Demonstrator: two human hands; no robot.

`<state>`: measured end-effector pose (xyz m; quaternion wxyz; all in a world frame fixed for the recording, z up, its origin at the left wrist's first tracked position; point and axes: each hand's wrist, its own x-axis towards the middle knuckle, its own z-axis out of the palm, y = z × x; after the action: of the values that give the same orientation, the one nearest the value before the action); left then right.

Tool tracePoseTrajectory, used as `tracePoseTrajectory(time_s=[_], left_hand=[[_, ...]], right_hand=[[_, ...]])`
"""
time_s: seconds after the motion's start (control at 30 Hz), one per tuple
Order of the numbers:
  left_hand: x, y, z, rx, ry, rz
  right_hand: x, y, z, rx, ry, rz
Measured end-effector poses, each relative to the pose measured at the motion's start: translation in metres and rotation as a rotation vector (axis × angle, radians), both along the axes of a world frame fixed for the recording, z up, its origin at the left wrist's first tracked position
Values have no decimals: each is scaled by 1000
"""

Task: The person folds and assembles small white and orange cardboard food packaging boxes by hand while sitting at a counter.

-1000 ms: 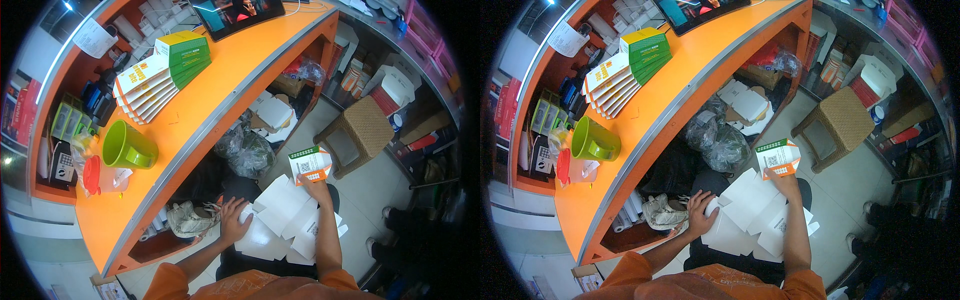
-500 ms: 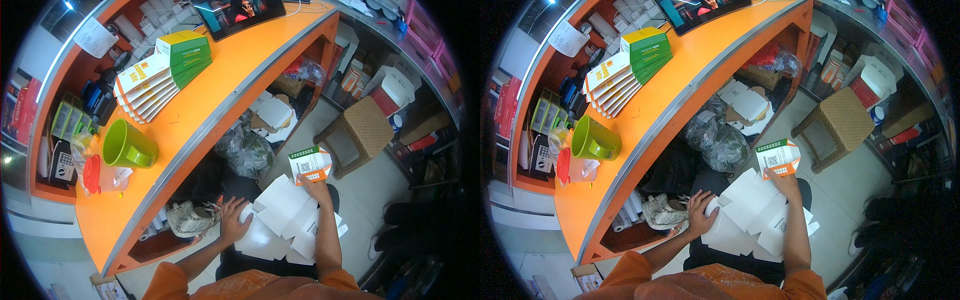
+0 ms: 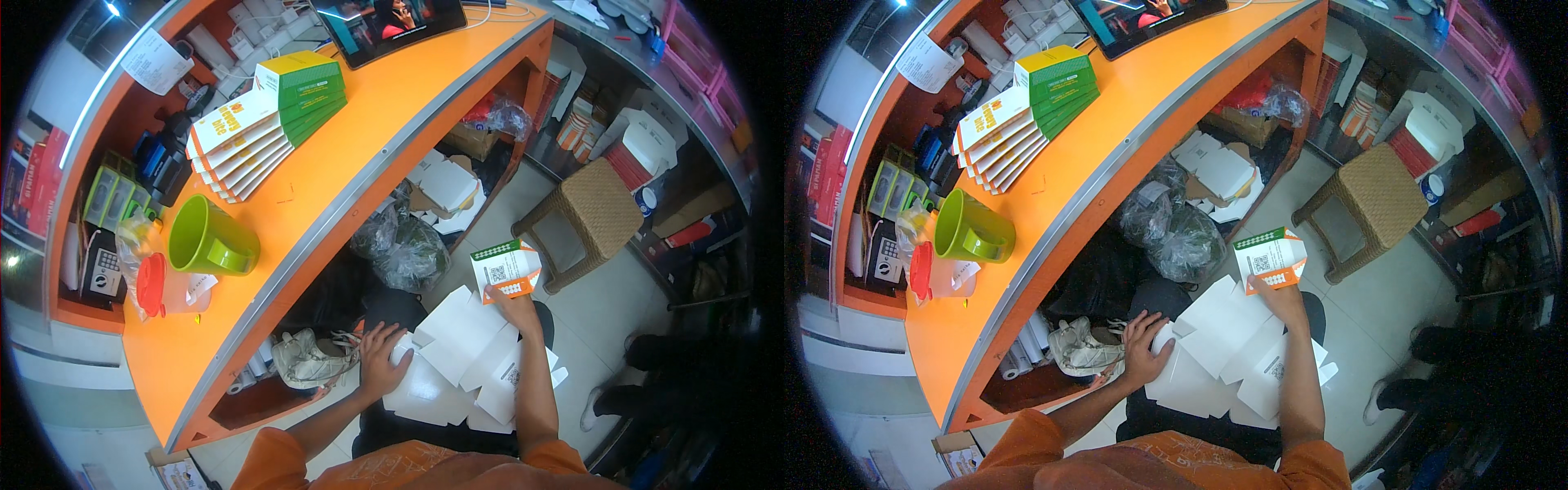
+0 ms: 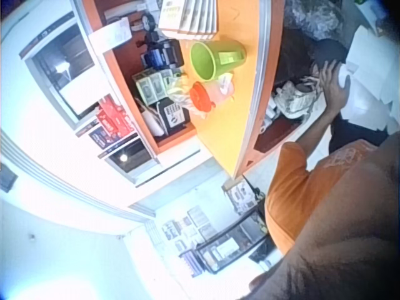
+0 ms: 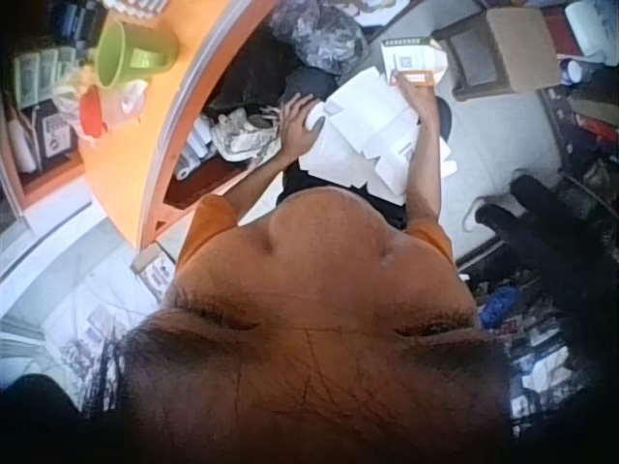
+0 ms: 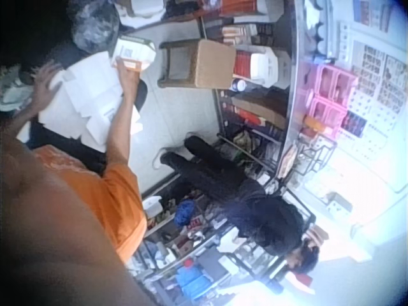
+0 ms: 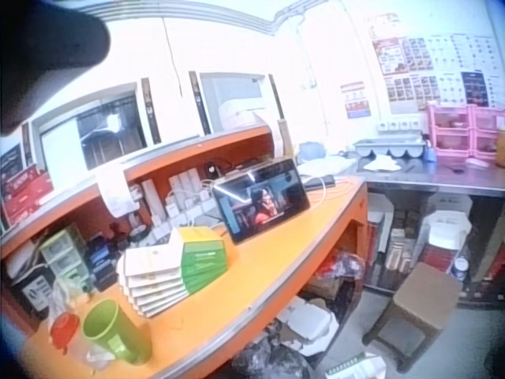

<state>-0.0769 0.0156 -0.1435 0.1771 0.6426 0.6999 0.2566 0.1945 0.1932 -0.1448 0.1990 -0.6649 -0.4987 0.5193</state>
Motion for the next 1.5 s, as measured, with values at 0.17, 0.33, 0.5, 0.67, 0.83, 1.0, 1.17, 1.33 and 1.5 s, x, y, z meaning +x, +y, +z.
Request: tracePoseTrajectory(time_s=[0.17, 0.33, 0.5, 0.67, 0.83, 1.0, 1.17, 1.33, 1.5], left_hand=[[0, 0, 0, 9, -2, -4], [1, 0, 1, 11, 0, 1], [1, 0, 0, 6, 3, 5], [1, 0, 2, 10, -6, 4], [0, 0, 2, 19, 11, -6], [-1, -1, 3, 25, 3, -15], [-3, -2, 5, 46, -7, 4], [-8, -9, 1, 89, -45, 13], [-11, -13, -3, 123, -82, 6]], right_hand=[[2, 0, -10, 23, 19, -3], [2, -1, -10, 42, 45, 0], [3, 0, -12, 29, 53, -4], [1, -1, -9, 10, 31, -17], [3, -3, -11, 76, 122, -27], [12, -4, -28, 232, 290, -278], [22, -9, -34, 567, 346, -624], [7, -20, 22, 615, 383, -666], [-33, -1, 75, 816, 403, -560]])
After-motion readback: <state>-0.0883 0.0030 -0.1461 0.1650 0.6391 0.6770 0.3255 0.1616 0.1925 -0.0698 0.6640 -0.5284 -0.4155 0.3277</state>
